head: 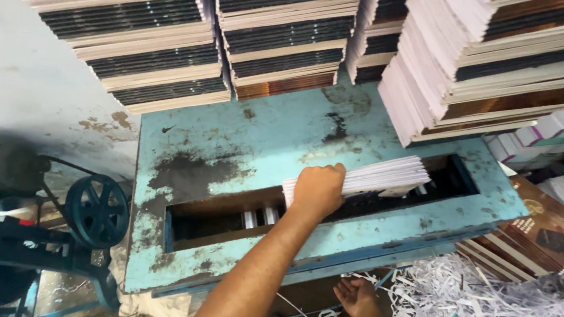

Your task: The person repeatedly places stacks of booklets into a binding machine, presses down to secure the spine, and then stacks the finished books on a nearby pile. The process is repeated for multiple batches of booklets.

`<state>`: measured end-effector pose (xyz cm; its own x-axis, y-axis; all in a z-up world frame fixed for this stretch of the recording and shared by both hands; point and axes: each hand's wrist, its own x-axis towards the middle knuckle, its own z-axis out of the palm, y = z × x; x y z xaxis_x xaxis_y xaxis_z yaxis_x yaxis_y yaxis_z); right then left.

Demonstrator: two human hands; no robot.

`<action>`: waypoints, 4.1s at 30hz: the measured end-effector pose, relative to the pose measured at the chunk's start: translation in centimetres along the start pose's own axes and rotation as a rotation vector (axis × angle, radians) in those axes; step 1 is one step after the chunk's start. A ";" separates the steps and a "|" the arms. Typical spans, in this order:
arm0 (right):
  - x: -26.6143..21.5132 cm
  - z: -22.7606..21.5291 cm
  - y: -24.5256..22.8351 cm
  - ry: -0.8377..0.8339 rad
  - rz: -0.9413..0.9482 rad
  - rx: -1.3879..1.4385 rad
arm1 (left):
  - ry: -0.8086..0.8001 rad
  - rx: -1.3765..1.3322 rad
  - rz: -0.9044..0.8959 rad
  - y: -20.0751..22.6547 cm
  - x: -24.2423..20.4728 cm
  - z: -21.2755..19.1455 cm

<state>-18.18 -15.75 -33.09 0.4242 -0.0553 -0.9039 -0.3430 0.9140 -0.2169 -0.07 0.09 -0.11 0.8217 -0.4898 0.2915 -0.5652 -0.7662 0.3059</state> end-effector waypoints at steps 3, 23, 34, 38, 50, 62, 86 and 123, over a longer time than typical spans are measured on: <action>-0.9 0.6 0.7 -0.024 -0.015 0.007 | 0.004 0.000 0.003 -0.1 -0.2 0.2; -0.5 0.3 -0.8 0.024 0.005 -0.156 | -0.012 -0.014 -0.011 0.4 -0.4 -0.2; -4.2 0.2 -7.6 0.012 -0.443 -0.180 | -0.030 -0.012 -0.008 0.8 -0.5 -0.5; -10.0 0.5 -12.1 -0.020 -0.993 -0.248 | -0.039 0.001 -0.007 0.9 -0.6 -0.6; -28.3 17.9 -13.0 -0.288 -1.973 -1.059 | -0.007 -0.003 -0.009 1.1 -0.8 -0.3; -27.5 26.3 -14.0 -0.253 -1.675 -2.357 | -0.008 0.003 -0.031 1.3 -0.4 -0.8; -27.9 27.5 -15.7 -0.570 -1.673 -2.222 | -0.037 0.000 -0.069 2.1 -0.7 -1.4; -27.7 27.5 -15.9 -0.553 -1.682 -2.229 | -0.007 -0.019 -0.053 2.3 -0.7 -1.9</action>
<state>-1.46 -17.67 5.52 0.8659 0.4885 0.1075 0.4995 -0.8341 -0.2339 -2.13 -0.54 2.10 0.8509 -0.4519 0.2679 -0.5222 -0.7829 0.3381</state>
